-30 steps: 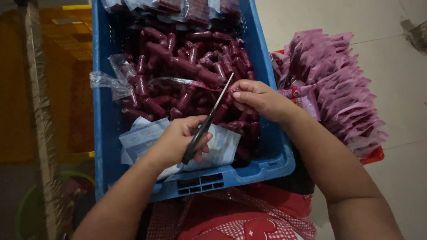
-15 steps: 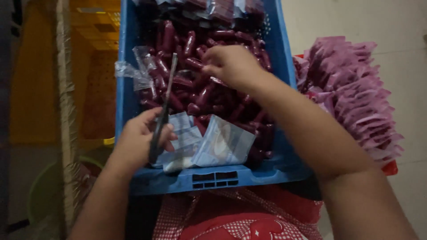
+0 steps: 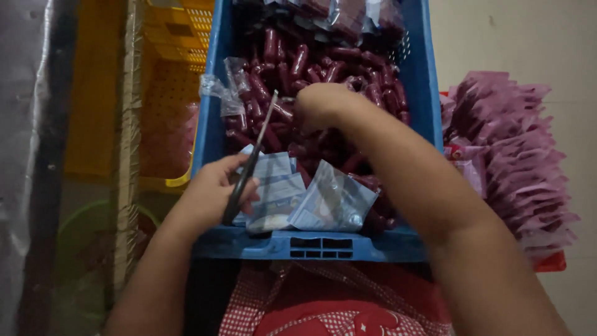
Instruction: Using scissors to cut a continuous chain of sausages into individual links inside a plastic crate.
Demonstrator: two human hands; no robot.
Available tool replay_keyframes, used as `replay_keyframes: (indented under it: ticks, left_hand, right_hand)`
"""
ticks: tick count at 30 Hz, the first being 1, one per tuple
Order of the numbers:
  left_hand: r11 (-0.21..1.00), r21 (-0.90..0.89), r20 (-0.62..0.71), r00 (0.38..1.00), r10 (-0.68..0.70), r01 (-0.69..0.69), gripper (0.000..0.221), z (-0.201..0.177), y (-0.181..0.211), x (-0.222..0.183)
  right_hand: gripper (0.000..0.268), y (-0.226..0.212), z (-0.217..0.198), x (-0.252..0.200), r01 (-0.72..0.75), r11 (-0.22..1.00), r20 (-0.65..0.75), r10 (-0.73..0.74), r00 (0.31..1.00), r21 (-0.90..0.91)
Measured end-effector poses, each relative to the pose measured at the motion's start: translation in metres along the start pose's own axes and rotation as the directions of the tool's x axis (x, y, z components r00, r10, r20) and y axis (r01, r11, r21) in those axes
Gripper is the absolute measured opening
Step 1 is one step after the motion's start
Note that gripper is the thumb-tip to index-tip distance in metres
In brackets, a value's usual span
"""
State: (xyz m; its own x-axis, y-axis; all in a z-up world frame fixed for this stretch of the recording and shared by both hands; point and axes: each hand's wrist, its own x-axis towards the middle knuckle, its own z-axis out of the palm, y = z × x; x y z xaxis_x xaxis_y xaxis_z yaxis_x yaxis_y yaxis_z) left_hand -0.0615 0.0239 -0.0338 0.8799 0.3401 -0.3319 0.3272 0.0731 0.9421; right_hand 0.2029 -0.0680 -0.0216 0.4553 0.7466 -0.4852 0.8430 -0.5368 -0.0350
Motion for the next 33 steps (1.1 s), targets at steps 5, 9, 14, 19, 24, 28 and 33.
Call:
replay_keyframes:
  ticks: [5,9,14,19,24,28,33]
  left_hand:
    - [0.999,0.000,0.121,0.992,-0.035,0.035,0.042,0.006,0.007,-0.002]
    - [0.995,0.008,0.241,0.966,-0.094,0.095,0.042,0.019,0.001,0.012]
    - [0.990,0.077,0.275,0.952,-0.135,0.118,0.047,0.036,0.015,0.024]
    - [0.990,0.092,0.260,0.957,-0.130,0.110,0.052,0.047,0.030,0.034]
    - [0.995,-0.012,0.257,0.962,-0.091,0.097,0.049,0.053,0.033,0.039]
    - [0.999,-0.015,0.285,0.958,-0.044,0.051,0.042,0.055,0.028,0.044]
    - [0.999,-0.049,0.328,0.944,0.020,-0.003,0.032,0.052,0.020,0.051]
  right_hand:
    - [0.032,0.048,-0.012,-0.056,0.138,0.905,-0.124,-0.096,0.988,0.402]
    - [0.028,0.061,-0.009,-0.089,0.112,0.829,-0.214,0.009,0.977,0.548]
    - [0.028,0.066,0.014,-0.084,0.089,0.820,-0.219,0.045,0.975,0.565]
    - [0.030,0.075,0.028,-0.080,0.087,0.844,-0.263,0.067,0.962,0.529]
    - [0.036,0.078,0.036,-0.072,0.120,0.860,-0.284,0.030,0.958,0.497]
    - [0.034,0.070,0.032,-0.075,0.112,0.849,-0.250,0.024,0.968,0.517]
    - [0.033,0.065,0.031,-0.073,0.125,0.826,-0.255,0.024,0.967,0.550]
